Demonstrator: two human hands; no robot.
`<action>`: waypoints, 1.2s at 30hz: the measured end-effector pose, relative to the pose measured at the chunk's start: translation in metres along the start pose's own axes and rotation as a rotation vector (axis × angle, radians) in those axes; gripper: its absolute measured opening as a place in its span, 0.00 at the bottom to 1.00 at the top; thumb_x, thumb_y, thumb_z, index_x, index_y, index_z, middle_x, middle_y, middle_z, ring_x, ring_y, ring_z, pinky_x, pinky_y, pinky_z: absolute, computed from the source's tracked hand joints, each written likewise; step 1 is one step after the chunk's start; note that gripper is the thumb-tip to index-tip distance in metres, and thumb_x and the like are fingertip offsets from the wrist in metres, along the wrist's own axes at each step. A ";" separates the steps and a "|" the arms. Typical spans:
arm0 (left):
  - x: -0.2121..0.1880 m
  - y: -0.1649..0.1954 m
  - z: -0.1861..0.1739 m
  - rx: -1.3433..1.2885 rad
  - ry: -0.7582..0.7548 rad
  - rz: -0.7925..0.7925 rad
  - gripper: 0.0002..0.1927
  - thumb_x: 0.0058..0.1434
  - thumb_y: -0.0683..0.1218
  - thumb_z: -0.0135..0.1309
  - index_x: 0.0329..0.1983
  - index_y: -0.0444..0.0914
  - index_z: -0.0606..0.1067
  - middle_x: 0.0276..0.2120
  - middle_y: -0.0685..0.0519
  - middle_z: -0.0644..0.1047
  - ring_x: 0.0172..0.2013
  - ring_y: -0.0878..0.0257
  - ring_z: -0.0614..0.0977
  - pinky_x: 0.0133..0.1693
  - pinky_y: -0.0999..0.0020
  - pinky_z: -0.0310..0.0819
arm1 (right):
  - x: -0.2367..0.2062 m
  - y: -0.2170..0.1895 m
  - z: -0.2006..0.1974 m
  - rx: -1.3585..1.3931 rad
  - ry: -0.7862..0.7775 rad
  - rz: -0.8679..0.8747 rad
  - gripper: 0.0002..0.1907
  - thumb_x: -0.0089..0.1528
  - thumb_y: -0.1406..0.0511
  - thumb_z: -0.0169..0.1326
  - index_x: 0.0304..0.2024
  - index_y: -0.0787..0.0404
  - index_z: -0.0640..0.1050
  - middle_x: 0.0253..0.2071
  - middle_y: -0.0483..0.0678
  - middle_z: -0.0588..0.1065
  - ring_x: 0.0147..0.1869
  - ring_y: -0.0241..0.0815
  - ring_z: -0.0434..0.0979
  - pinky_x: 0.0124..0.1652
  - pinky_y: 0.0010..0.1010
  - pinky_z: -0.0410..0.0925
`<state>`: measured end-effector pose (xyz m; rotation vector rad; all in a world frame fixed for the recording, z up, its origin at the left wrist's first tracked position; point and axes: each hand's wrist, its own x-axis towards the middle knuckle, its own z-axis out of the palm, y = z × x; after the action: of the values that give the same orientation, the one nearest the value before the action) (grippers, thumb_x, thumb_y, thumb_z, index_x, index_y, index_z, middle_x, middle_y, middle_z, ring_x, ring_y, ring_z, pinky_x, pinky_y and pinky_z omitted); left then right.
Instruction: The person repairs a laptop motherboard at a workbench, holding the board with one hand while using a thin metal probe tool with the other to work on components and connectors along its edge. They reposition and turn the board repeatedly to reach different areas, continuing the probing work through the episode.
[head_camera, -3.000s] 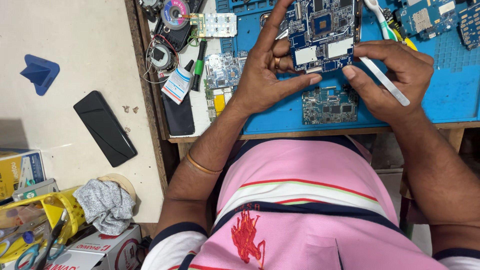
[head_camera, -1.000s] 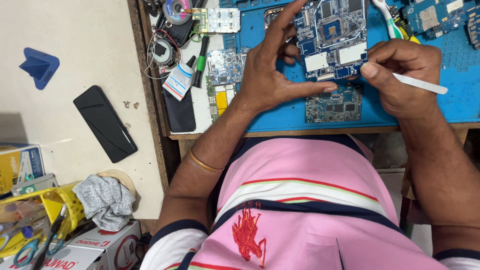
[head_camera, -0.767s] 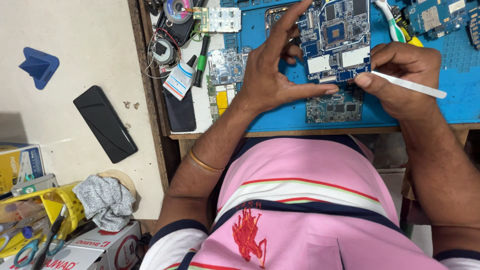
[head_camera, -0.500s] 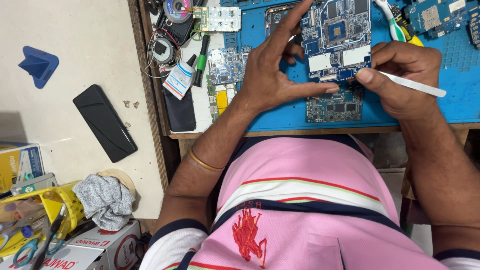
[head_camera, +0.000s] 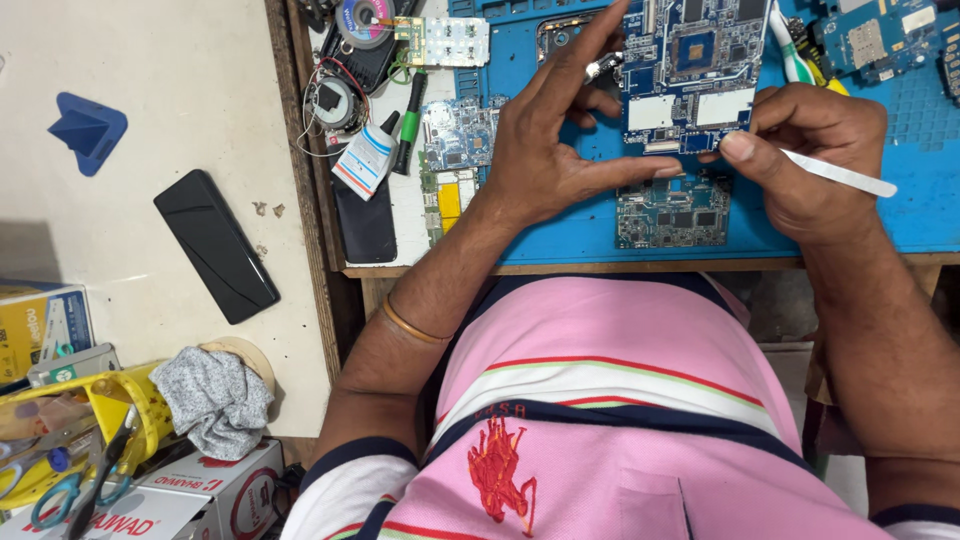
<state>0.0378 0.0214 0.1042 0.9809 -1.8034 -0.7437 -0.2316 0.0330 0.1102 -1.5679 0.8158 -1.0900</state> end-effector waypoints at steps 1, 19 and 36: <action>0.000 0.000 0.000 -0.003 0.003 0.002 0.64 0.47 0.64 0.82 0.82 0.60 0.54 0.63 0.51 0.73 0.44 0.72 0.87 0.40 0.80 0.86 | 0.000 -0.001 0.000 -0.007 0.004 0.002 0.10 0.73 0.67 0.60 0.40 0.68 0.75 0.38 0.57 0.79 0.42 0.37 0.82 0.43 0.25 0.76; 0.007 0.011 -0.008 0.069 -0.003 -0.082 0.63 0.39 0.65 0.79 0.74 0.46 0.59 0.58 0.49 0.76 0.46 0.65 0.86 0.44 0.71 0.84 | -0.006 0.020 -0.002 0.011 0.109 0.160 0.07 0.68 0.68 0.61 0.39 0.68 0.79 0.38 0.49 0.80 0.42 0.32 0.77 0.44 0.24 0.70; 0.009 0.018 -0.009 0.089 -0.018 -0.008 0.62 0.47 0.63 0.76 0.80 0.48 0.55 0.64 0.48 0.76 0.41 0.68 0.87 0.37 0.75 0.84 | -0.001 0.021 0.002 0.143 0.092 0.131 0.05 0.67 0.69 0.60 0.40 0.67 0.80 0.41 0.50 0.81 0.45 0.35 0.80 0.48 0.27 0.73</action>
<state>0.0382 0.0213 0.1259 1.0437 -1.8624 -0.6838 -0.2301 0.0296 0.0898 -1.3353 0.8705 -1.1069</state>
